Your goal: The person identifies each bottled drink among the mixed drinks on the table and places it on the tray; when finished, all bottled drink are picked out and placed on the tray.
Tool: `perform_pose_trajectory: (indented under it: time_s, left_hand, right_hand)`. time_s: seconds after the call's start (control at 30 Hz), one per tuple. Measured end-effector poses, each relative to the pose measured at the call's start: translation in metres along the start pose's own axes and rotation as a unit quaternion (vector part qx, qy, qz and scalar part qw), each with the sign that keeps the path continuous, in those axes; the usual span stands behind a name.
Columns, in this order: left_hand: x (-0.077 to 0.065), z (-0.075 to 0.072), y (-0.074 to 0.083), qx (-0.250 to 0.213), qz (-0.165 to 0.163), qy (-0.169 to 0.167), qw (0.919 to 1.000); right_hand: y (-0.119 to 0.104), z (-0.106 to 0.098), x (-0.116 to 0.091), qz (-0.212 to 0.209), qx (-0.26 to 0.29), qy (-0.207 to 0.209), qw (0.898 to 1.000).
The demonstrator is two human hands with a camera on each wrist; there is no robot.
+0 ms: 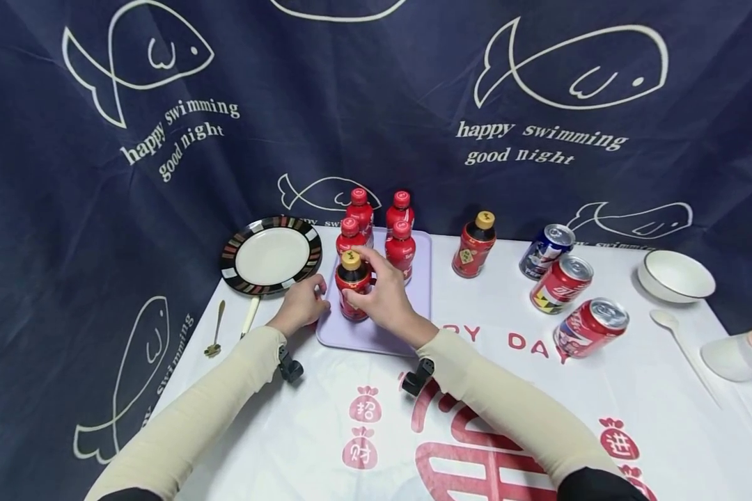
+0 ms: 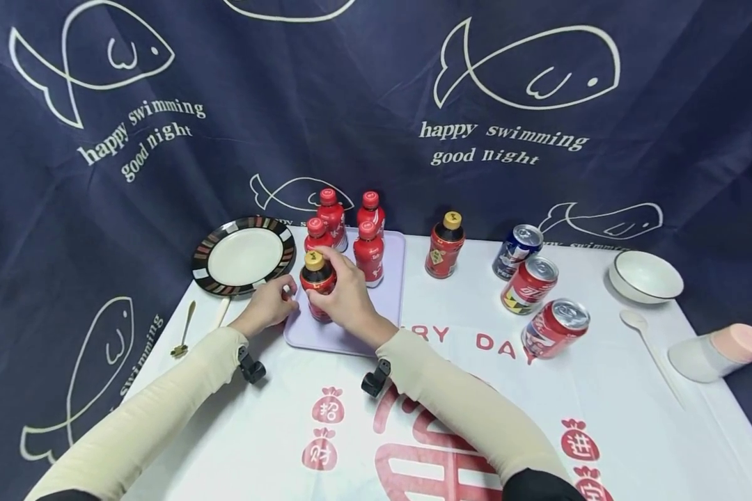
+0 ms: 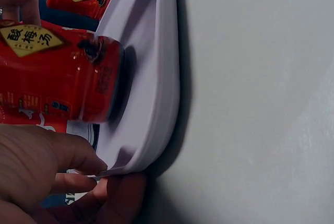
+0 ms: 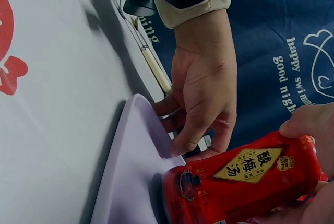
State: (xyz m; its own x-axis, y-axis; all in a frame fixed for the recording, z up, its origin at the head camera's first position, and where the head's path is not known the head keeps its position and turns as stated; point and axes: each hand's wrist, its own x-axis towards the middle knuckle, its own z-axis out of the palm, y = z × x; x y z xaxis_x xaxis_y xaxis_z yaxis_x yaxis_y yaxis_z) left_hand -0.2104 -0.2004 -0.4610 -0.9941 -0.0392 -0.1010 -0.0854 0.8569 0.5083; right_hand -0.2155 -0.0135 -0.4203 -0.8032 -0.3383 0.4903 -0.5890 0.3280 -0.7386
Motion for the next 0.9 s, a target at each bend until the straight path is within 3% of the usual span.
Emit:
perform_pose_trajectory:
  time_s: [0.9]
  left_hand:
    - [0.002,-0.002,0.000,0.000,-0.012,-0.014,0.9998]
  right_hand:
    - [0.000,0.013,0.001,-0.022,-0.012,-0.004,1.000]
